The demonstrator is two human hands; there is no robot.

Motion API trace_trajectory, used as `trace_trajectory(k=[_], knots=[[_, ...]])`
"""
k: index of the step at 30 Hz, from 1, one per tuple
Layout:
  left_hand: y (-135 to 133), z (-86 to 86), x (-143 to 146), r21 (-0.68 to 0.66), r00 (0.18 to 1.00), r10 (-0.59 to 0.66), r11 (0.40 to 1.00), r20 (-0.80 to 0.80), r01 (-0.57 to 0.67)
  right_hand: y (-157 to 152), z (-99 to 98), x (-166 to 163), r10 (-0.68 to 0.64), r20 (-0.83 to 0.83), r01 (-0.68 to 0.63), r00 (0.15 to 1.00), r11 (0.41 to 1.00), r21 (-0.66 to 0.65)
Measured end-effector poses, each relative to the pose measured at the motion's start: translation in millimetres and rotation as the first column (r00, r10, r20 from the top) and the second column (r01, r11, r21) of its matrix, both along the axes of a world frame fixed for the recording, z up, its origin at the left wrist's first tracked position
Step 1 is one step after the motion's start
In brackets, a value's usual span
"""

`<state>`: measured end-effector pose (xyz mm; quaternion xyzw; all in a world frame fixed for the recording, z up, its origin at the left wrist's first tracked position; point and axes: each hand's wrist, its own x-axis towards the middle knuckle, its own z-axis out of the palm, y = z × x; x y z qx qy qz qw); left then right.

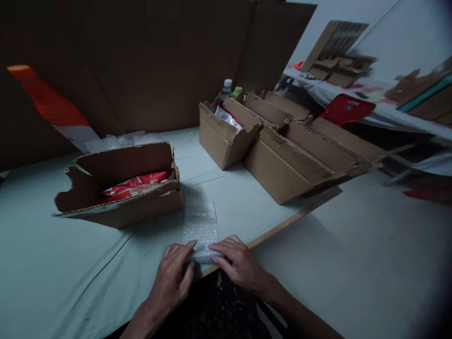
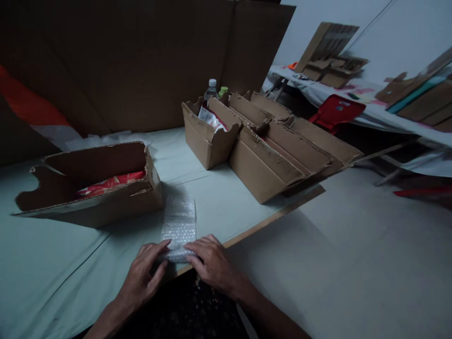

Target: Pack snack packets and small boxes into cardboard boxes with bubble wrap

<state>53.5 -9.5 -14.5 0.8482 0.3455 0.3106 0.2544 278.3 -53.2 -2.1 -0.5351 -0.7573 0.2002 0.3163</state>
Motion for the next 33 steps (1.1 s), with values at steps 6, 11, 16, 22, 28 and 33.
trace_trajectory(k=[6, 11, 16, 22, 28, 33], knots=[[17, -8.6, 12, 0.048, 0.979, 0.188, 0.982, -0.078, -0.184, -4, 6.4, 0, -0.043, 0.187, 0.015, 0.981, 0.988, 0.152], [13, 1.9, 7, 0.073, 0.996, 0.061, 0.996, -0.067, -0.056, 5, 4.3, -6, -0.010, 0.116, 0.000, 0.993, 0.996, 0.093], [2, 3.3, 0, -0.071, 0.998, 0.020, 0.997, -0.065, -0.024, -4, 6.7, -4, -0.014, 0.004, 0.014, 1.000, 0.999, -0.042], [19, -4.8, 16, -0.024, 0.963, 0.256, 0.966, -0.081, -0.259, -4, 9.0, -6, 0.006, 0.252, -0.030, 0.968, 0.996, 0.088], [12, 3.2, -1, -0.573, 0.848, 0.494, 0.757, 0.190, -0.313, 17, 1.2, -14, -0.129, -0.070, 0.127, 0.989, 0.991, -0.040], [2, 13.0, 0, -0.834, 0.797, 0.496, 0.552, 0.346, 0.019, 12, 2.7, -14, -0.109, -0.306, 0.023, 0.946, 0.962, -0.271]])
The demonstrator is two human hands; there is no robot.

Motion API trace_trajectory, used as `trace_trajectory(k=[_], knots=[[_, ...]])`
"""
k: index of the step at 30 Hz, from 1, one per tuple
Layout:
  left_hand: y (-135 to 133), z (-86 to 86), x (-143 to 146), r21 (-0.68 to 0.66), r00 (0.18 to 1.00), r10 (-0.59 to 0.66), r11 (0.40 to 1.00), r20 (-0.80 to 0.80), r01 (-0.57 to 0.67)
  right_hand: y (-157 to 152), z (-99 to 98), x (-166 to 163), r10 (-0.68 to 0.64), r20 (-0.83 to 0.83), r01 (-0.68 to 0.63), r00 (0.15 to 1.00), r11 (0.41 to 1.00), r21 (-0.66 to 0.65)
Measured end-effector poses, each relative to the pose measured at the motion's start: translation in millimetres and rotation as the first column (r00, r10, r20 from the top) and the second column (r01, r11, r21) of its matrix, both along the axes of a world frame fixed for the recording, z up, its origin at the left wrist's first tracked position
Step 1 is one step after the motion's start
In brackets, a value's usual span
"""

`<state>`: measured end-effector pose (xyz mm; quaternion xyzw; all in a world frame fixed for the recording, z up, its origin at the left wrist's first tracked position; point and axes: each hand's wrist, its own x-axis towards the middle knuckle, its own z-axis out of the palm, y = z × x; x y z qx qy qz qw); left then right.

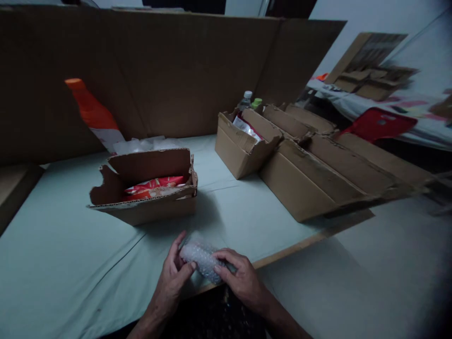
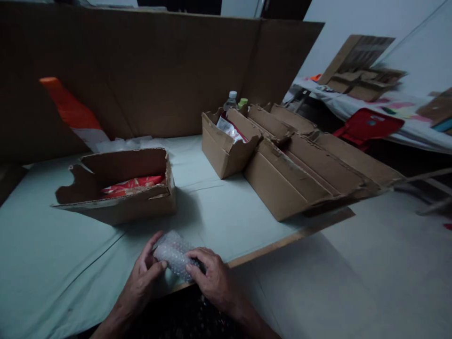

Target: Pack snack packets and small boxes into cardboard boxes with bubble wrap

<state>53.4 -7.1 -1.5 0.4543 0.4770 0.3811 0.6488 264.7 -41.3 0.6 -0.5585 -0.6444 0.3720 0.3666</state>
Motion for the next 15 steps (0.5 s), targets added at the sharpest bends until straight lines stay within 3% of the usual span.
trace_trajectory(k=[3, 5, 8, 10, 13, 15], knots=[[-1, 3.7, 10, 0.046, 0.998, -0.054, 0.998, 0.014, 0.053, -3, 1.9, 7, -0.016, -0.029, 0.017, 0.999, 1.000, 0.027], [-3, 3.5, 13, 0.132, 0.996, -0.093, 0.987, -0.009, 0.093, -4, 2.9, 9, 0.031, -0.089, -0.034, 0.996, 0.999, -0.038], [-2, 7.8, 5, 0.326, 0.979, -0.110, 0.931, -0.174, 0.163, 0, 4.6, 6, 0.084, -0.141, -0.101, 0.986, 0.987, -0.121], [5, 21.7, -11, 0.552, 0.943, -0.002, 0.810, -0.334, 0.197, 7, 9.6, 8, 0.042, -0.130, -0.060, 0.991, 0.989, -0.135], [31, 60.0, -44, 0.848, 0.842, 0.352, 0.487, -0.408, 0.208, 25, 30.6, 22, -0.092, -0.110, 0.083, 0.990, 0.993, -0.079], [55, 86.2, -66, 0.919, 0.693, 0.607, 0.308, -0.388, 0.245, 40, 54.3, 37, -0.169, -0.086, 0.172, 0.982, 0.985, 0.032]])
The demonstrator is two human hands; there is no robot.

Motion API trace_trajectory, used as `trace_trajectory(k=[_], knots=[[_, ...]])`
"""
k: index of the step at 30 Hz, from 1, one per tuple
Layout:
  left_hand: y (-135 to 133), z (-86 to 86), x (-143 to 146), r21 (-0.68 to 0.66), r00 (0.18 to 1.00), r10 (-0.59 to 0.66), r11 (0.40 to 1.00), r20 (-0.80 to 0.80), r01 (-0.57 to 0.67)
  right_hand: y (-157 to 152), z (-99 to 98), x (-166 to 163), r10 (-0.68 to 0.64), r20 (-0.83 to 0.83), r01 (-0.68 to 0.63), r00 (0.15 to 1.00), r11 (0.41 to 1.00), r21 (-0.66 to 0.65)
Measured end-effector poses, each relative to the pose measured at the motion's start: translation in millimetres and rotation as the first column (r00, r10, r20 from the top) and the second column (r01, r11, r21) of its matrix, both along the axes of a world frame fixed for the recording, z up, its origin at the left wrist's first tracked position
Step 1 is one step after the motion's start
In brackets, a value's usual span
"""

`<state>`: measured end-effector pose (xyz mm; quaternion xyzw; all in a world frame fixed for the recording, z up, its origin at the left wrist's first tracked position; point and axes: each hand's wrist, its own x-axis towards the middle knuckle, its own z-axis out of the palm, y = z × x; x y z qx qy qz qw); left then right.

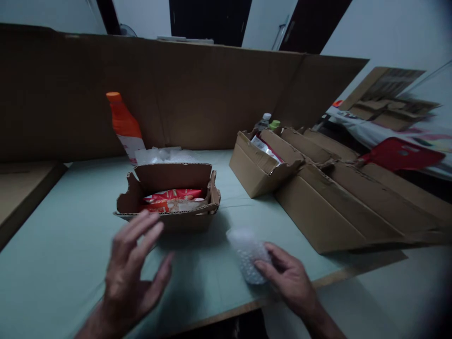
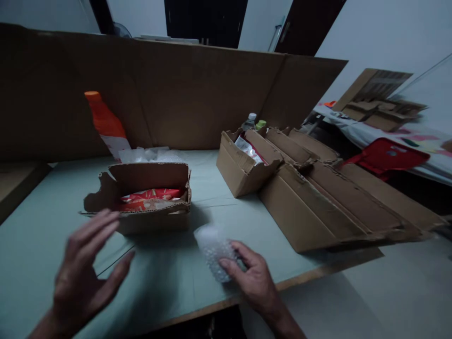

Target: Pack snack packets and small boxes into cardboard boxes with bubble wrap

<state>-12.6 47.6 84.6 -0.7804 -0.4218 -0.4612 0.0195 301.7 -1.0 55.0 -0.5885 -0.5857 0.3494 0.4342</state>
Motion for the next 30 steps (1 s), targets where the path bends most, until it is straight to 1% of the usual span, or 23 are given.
trace_trajectory(k=[1, 2, 3, 5, 7, 9, 10, 12, 14, 15, 16, 18, 19, 20, 21, 22, 24, 25, 26, 27, 28, 29, 30], knots=[[12, 9.5, -9, 0.084, 0.995, 0.080, 0.994, -0.054, -0.075, 8, 13.8, 6, -0.022, 0.030, 0.020, 0.999, 0.998, 0.063], [22, 15.4, -17, 0.124, 0.986, 0.132, 0.985, -0.102, -0.119, 16, 28.2, 11, -0.034, 0.065, 0.025, 0.997, 0.991, 0.130], [29, 17.6, -23, 0.136, 0.977, 0.150, 0.982, -0.150, -0.130, 23, 42.7, 14, -0.037, 0.106, 0.016, 0.994, 0.980, 0.197], [36, 12.2, -30, 0.110, 0.968, 0.112, 0.990, -0.225, -0.089, 38, 70.3, 13, -0.048, 0.192, -0.018, 0.980, 0.945, 0.327], [33, -0.2, -33, 0.079, 0.968, 0.051, 0.996, -0.247, -0.033, 54, 94.3, 4, -0.066, 0.280, -0.061, 0.958, 0.904, 0.423], [26, -11.4, -34, 0.076, 0.976, 0.033, 0.997, -0.216, -0.017, 73, 113.8, -11, -0.038, 0.376, -0.148, 0.926, 0.880, 0.452], [23, -14.9, -34, 0.078, 0.980, 0.033, 0.997, -0.196, -0.018, 84, 121.6, -21, 0.014, 0.426, -0.217, 0.904, 0.875, 0.433], [21, -17.8, -35, 0.089, 0.985, 0.027, 0.996, -0.169, -0.012, 108, 132.9, -44, 0.170, 0.521, -0.383, 0.836, 0.862, 0.333], [22, -17.3, -36, 0.099, 0.985, 0.005, 0.995, -0.170, 0.012, 132, 138.3, -68, 0.343, 0.619, -0.538, 0.707, 0.828, 0.157], [24, -16.8, -37, 0.099, 0.984, -0.010, 0.995, -0.175, 0.027, 142, 138.7, -81, 0.417, 0.669, -0.594, 0.615, 0.803, 0.046], [26, -16.6, -38, 0.096, 0.984, -0.022, 0.995, -0.177, 0.039, 152, 137.5, -94, 0.484, 0.714, -0.631, 0.506, 0.772, -0.075], [29, -17.4, -40, 0.091, 0.984, -0.038, 0.994, -0.175, 0.054, 167, 130.5, -119, 0.584, 0.769, -0.660, 0.262, 0.690, -0.299], [30, -18.3, -41, 0.093, 0.984, -0.043, 0.994, -0.173, 0.060, 172, 125.0, -130, 0.601, 0.786, -0.660, 0.144, 0.650, -0.376], [31, -19.3, -42, 0.099, 0.983, -0.050, 0.993, -0.177, 0.068, 177, 118.7, -141, 0.594, 0.804, -0.661, 0.043, 0.620, -0.423], [32, -20.1, -43, 0.101, 0.981, -0.057, 0.992, -0.187, 0.077, 180, 112.1, -151, 0.569, 0.822, -0.662, -0.039, 0.601, -0.448], [32, -20.6, -43, 0.102, 0.978, -0.064, 0.991, -0.200, 0.086, 183, 106.1, -159, 0.539, 0.836, -0.658, -0.101, 0.594, -0.462], [32, -19.9, -43, 0.104, 0.973, -0.072, 0.990, -0.221, 0.097, 187, 98.6, -168, 0.505, 0.847, -0.645, -0.165, 0.595, -0.480], [31, -18.6, -43, 0.108, 0.972, -0.069, 0.990, -0.223, 0.095, 188, 98.2, -168, 0.509, 0.844, -0.646, -0.170, 0.589, -0.486], [30, -16.9, -42, 0.121, 0.976, -0.053, 0.990, -0.210, 0.080, 188, 100.1, -164, 0.518, 0.842, -0.665, -0.150, 0.578, -0.474], [28, -15.2, -42, 0.132, 0.983, -0.024, 0.990, -0.183, 0.049, 186, 103.9, -155, 0.516, 0.852, -0.701, -0.093, 0.573, -0.424], [25, -13.9, -43, 0.143, 0.991, 0.018, 0.990, -0.130, 0.001, 183, 108.6, -142, 0.498, 0.867, -0.746, 0.010, 0.582, -0.325], [23, -13.6, -45, 0.140, 0.996, 0.071, 0.988, -0.053, -0.063, 177, 112.8, -125, 0.460, 0.873, -0.773, 0.160, 0.609, -0.179], [21, -14.9, -48, 0.118, 0.991, 0.130, 0.984, 0.037, -0.134, 169, 115.0, -104, 0.395, 0.850, -0.753, 0.348, 0.658, 0.002]])
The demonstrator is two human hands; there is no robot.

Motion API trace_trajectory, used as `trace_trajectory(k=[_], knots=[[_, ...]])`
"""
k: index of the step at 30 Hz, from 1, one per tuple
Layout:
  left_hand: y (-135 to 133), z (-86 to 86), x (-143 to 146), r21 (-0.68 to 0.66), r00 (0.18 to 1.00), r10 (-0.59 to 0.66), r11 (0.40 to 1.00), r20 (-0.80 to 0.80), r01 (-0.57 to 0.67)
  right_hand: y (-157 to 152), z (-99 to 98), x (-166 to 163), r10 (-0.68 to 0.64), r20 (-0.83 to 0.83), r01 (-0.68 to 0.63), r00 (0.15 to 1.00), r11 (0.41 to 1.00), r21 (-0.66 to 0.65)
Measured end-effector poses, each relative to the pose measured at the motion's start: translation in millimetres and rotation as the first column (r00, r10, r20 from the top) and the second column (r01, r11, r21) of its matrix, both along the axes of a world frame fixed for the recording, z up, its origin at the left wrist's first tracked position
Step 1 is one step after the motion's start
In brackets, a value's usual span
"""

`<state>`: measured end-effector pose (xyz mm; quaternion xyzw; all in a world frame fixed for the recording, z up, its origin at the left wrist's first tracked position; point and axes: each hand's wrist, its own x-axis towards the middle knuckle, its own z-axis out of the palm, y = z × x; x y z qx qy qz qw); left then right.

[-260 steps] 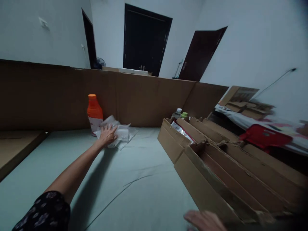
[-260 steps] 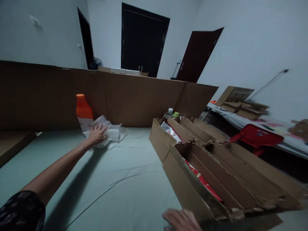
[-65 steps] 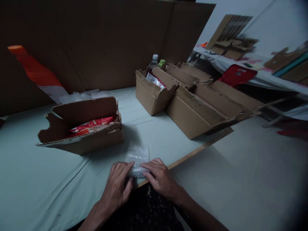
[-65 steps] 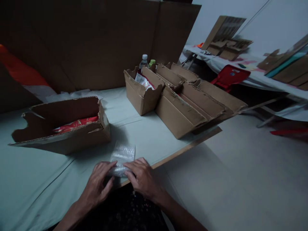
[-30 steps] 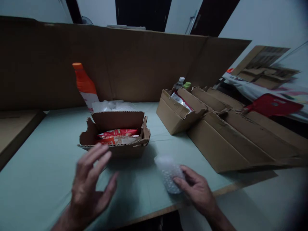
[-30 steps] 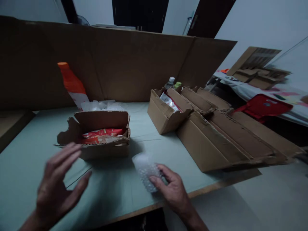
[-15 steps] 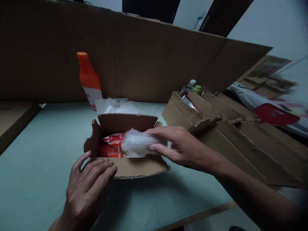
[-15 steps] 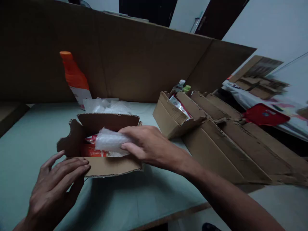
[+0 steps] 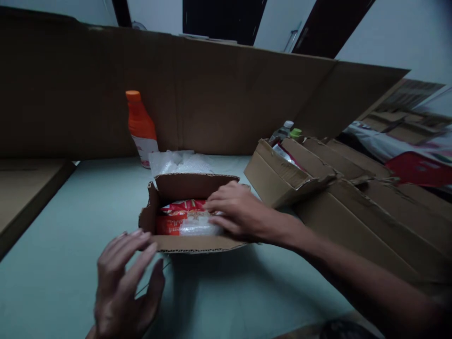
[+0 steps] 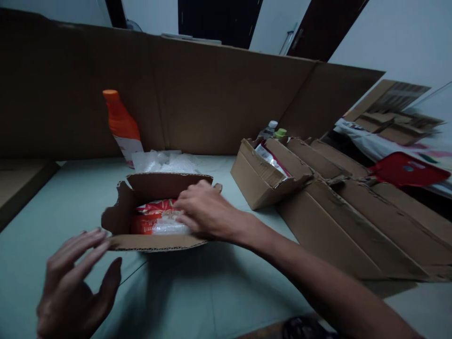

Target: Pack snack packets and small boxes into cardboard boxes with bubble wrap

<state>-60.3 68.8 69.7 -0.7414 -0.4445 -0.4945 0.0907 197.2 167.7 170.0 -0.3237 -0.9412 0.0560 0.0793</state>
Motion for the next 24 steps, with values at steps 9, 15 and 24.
trace_trajectory(k=[9, 15, 24], knots=[[23, -73.9, -25, -0.676, 0.833, 0.225, 0.703, 0.506, 0.220, -74, -124.8, 62, -0.588, -0.555, 0.478, 0.589, 0.807, -0.348], [62, -46.3, 22, -0.586, 0.711, 0.173, 0.710, 0.682, 0.389, -46, -130.9, 31, -0.616, -0.638, 0.418, 0.462, 0.786, -0.455], [-13, -58.5, 55, -0.654, 0.795, 0.184, 0.686, 0.579, 0.317, -121, -134.0, 76, -0.712, -0.573, 0.597, 0.406, 0.681, -0.424]])
